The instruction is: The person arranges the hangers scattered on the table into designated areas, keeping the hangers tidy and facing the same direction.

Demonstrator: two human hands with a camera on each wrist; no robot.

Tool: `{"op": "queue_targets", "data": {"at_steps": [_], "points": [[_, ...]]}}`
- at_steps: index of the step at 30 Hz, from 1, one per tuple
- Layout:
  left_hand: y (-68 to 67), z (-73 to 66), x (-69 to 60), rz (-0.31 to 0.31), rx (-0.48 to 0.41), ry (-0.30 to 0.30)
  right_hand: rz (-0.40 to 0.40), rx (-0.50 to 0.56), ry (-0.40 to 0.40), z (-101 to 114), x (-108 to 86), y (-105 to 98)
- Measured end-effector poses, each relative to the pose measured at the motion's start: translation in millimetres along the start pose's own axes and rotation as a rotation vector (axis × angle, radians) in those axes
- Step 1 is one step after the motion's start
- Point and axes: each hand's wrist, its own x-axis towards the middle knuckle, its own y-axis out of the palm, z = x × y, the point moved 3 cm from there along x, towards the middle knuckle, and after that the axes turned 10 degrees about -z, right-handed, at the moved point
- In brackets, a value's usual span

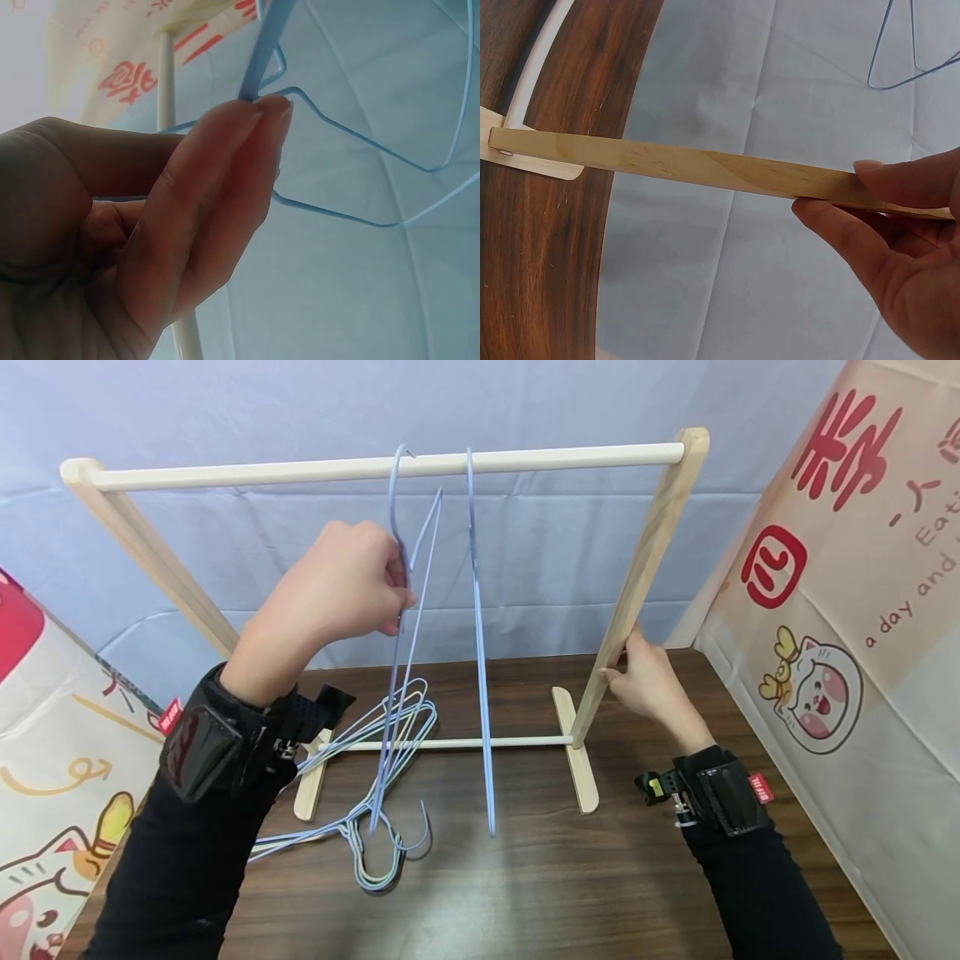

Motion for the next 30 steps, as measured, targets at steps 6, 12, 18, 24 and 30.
{"op": "queue_targets", "data": {"at_steps": [6,12,18,24,30], "points": [[-3.5,-7.2,5.3,0.005,0.007,-0.013,-0.004,-0.002,0.000,0,0.1,0],[-2.2,-11.8,11.0,0.029,0.004,-0.045,-0.004,0.000,0.002,0,0.3,0],[3.9,-12.1,19.4,0.047,-0.001,-0.054,0.001,0.000,0.012,0,0.1,0],[11.0,-11.4,27.0,0.061,-0.004,-0.058,0.009,0.000,0.015,1,-0.3,0],[16.8,-11.2,31.1,0.059,-0.031,-0.059,0.008,-0.003,0.019,1,-0.8,0]]}}
